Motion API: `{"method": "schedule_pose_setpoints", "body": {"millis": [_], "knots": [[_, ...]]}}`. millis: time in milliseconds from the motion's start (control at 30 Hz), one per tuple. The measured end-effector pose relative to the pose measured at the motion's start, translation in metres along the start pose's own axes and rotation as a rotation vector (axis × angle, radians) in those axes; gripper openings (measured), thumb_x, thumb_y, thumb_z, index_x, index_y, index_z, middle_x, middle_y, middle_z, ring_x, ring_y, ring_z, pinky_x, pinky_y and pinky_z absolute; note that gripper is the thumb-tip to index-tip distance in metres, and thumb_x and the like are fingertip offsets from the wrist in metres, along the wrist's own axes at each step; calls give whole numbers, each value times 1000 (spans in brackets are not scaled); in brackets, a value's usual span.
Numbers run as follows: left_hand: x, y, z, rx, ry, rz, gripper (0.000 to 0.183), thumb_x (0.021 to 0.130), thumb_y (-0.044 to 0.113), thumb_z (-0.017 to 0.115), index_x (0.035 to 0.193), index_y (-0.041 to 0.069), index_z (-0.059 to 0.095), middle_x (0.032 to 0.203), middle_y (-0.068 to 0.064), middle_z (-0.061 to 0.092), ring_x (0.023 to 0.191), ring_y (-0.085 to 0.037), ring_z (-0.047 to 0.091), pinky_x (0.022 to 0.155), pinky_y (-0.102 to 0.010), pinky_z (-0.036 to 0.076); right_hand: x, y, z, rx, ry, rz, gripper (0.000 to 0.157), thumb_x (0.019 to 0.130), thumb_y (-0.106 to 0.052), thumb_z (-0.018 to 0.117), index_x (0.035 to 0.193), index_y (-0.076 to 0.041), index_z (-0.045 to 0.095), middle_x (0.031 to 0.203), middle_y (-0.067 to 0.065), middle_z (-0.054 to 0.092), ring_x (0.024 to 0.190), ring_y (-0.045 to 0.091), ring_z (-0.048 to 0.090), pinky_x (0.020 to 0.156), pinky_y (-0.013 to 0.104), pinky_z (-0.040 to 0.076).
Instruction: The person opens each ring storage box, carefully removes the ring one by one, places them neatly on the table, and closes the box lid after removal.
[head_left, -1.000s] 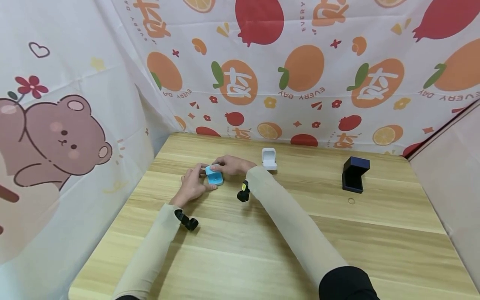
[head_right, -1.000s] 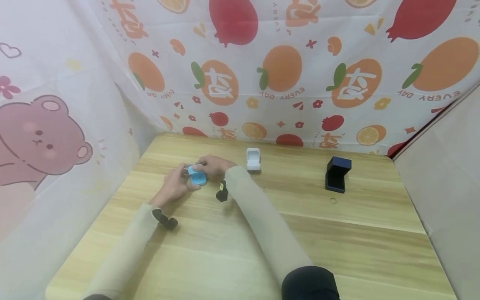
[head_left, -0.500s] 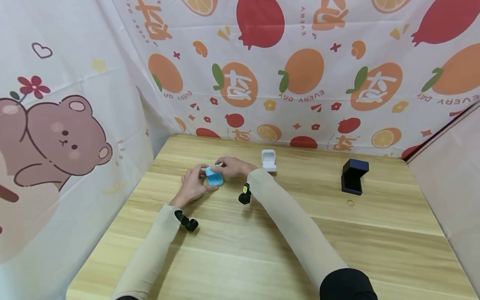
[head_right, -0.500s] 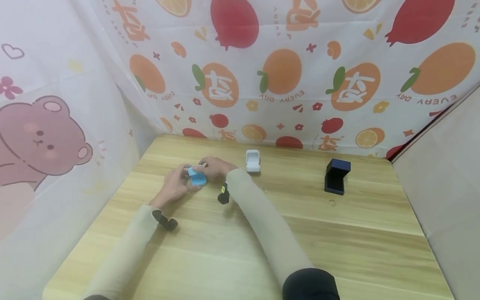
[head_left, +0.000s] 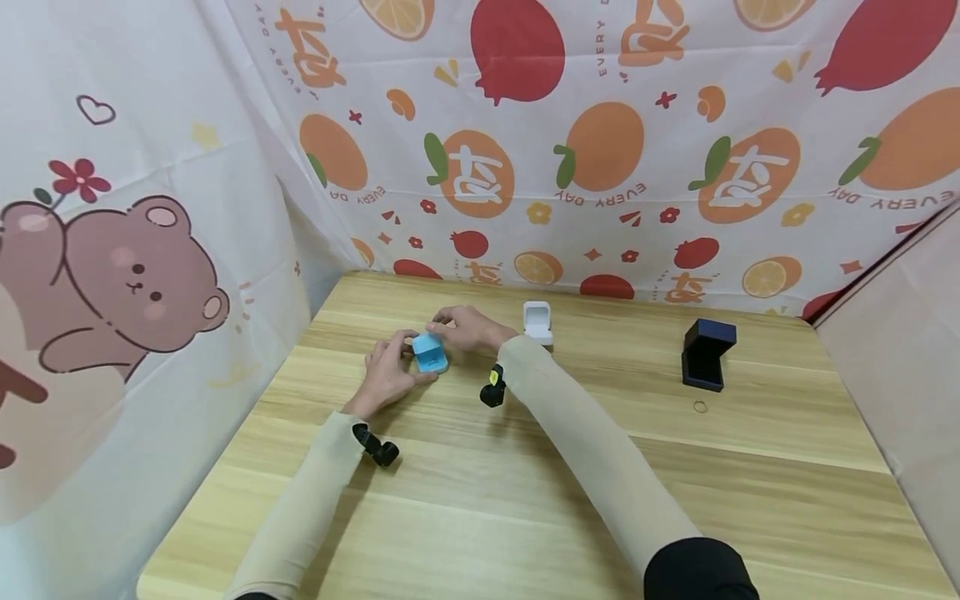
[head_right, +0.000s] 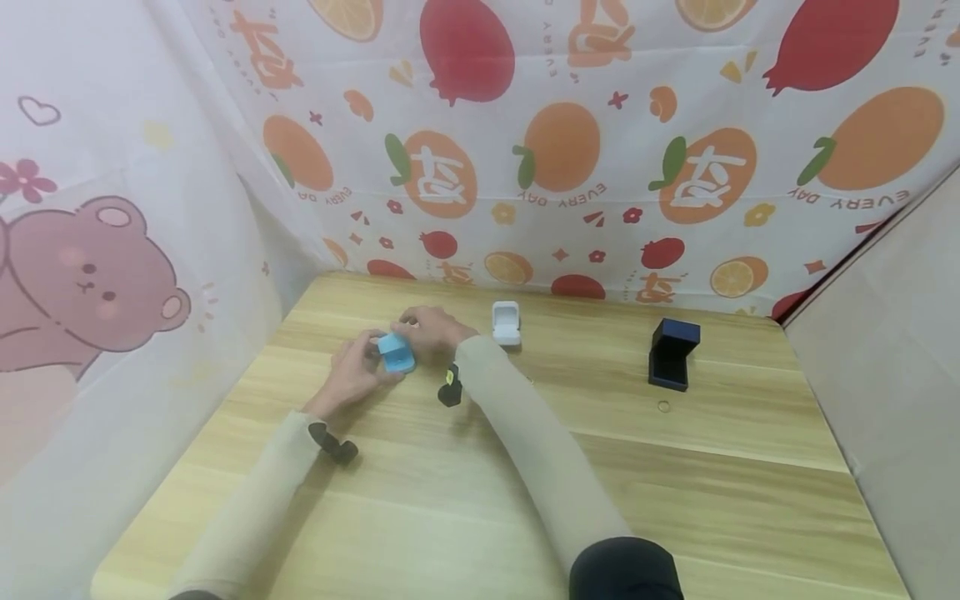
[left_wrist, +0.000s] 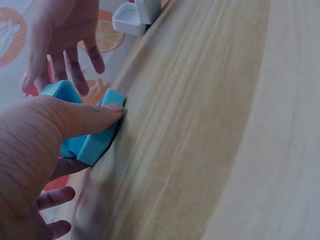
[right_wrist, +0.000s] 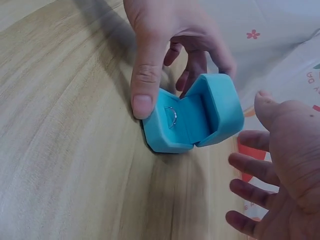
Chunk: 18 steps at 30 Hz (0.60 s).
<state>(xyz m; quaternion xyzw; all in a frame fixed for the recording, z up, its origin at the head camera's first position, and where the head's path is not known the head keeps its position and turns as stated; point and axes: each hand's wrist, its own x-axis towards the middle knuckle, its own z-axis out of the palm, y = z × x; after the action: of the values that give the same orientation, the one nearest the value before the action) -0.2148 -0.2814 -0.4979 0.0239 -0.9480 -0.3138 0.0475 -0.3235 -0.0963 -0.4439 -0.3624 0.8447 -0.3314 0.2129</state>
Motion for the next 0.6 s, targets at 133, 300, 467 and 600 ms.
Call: {"method": "schedule_pose_setpoints", "body": {"millis": [133,300,467,600], "knots": [[0,-3,1,1,4,6,82,78,34,89,143,14,43,129,-21,66,119,-38,44,94,-52,25,0,0,-3,-26,64,-36,40,108,-38,47,135,-12,63,140,7,63,136,26,54,114,46,43],[3,-3,1,1,14,14,81,78,33,89,143,13,44,129,-21,66,119,-38,44,92,-51,25,-2,4,-7,-35,121,-54,34,105,-31,55,129,-9,66,139,8,64,140,28,50,117,48,39],[4,-2,1,-14,12,13,81,79,33,88,143,13,44,128,-21,66,120,-38,44,91,-51,25,-6,8,-9,-32,138,-45,26,102,-26,61,120,-8,69,134,10,66,134,32,54,113,47,42],[4,-1,2,-29,17,17,80,79,32,88,143,12,44,128,-21,67,119,-38,44,90,-50,25,-8,14,-9,-29,154,-39,19,101,-20,63,110,-7,72,129,12,68,128,33,57,109,46,45]]}}
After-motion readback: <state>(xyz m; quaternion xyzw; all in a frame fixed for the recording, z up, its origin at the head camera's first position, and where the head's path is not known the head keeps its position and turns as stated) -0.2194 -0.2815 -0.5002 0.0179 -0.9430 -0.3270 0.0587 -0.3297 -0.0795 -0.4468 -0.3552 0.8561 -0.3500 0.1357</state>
